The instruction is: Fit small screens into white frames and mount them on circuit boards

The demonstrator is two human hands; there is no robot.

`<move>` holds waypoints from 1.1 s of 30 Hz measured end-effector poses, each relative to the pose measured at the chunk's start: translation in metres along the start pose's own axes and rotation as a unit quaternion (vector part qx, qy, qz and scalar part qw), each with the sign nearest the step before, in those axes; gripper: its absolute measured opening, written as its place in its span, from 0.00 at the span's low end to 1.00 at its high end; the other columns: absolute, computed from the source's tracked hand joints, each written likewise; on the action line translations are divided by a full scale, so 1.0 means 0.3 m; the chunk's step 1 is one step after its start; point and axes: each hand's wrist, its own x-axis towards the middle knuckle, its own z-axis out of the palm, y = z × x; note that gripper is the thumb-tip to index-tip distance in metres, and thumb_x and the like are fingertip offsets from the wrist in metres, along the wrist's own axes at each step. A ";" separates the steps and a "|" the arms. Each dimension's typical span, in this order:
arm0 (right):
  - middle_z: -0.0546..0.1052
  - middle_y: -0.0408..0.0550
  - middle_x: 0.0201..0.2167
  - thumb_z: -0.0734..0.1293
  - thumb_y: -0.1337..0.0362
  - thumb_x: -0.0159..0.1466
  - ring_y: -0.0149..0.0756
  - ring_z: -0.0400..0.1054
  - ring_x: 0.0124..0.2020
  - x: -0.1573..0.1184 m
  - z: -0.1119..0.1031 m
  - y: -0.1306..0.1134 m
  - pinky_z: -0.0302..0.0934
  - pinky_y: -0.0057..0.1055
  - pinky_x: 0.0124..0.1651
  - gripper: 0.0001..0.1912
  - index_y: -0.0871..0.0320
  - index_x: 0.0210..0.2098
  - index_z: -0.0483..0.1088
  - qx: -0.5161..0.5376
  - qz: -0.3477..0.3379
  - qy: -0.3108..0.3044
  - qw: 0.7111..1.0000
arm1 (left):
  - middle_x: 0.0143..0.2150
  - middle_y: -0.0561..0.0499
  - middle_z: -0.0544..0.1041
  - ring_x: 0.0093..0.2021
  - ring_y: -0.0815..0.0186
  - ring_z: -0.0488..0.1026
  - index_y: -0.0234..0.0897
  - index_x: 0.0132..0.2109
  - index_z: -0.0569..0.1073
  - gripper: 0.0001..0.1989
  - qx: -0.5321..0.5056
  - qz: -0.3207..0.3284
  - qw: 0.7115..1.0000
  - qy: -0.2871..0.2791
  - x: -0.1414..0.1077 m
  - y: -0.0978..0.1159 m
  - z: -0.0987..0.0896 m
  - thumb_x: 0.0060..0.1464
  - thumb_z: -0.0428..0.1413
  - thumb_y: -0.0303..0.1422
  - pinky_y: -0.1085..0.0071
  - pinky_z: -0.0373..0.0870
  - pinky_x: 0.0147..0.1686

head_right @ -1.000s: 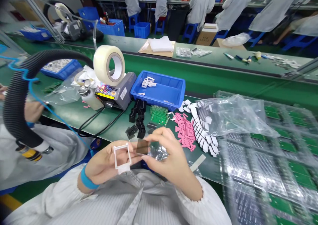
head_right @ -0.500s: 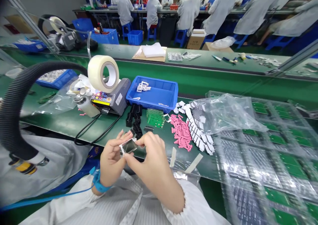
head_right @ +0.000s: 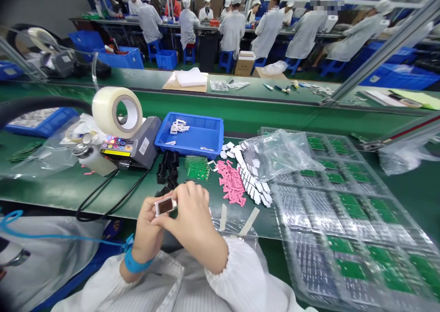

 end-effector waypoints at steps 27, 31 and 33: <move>0.78 0.45 0.39 0.58 0.55 0.67 0.36 0.72 0.34 0.150 -0.149 0.277 0.66 0.35 0.37 0.16 0.50 0.47 0.72 0.027 0.067 0.045 0.996 | 0.50 0.41 0.77 0.50 0.55 0.73 0.36 0.43 0.77 0.13 -0.179 -0.287 0.924 -0.177 0.001 0.102 -0.098 0.49 0.59 0.36 0.58 0.65 0.54; 0.79 0.45 0.36 0.65 0.49 0.60 0.35 0.71 0.32 0.019 -0.066 0.152 0.66 0.35 0.35 0.18 0.52 0.43 0.75 0.339 -0.035 -0.066 0.938 | 0.53 0.39 0.74 0.56 0.50 0.68 0.36 0.44 0.77 0.17 -0.185 -0.299 0.905 -0.239 -0.011 0.130 -0.085 0.46 0.61 0.38 0.57 0.64 0.55; 0.78 0.46 0.31 0.62 0.47 0.61 0.35 0.69 0.33 -0.014 -0.040 0.115 0.65 0.35 0.38 0.20 0.54 0.42 0.76 0.364 -0.071 -0.081 0.925 | 0.48 0.41 0.78 0.55 0.50 0.68 0.35 0.41 0.78 0.17 -0.199 -0.292 0.900 -0.253 -0.024 0.134 -0.078 0.44 0.63 0.38 0.59 0.65 0.55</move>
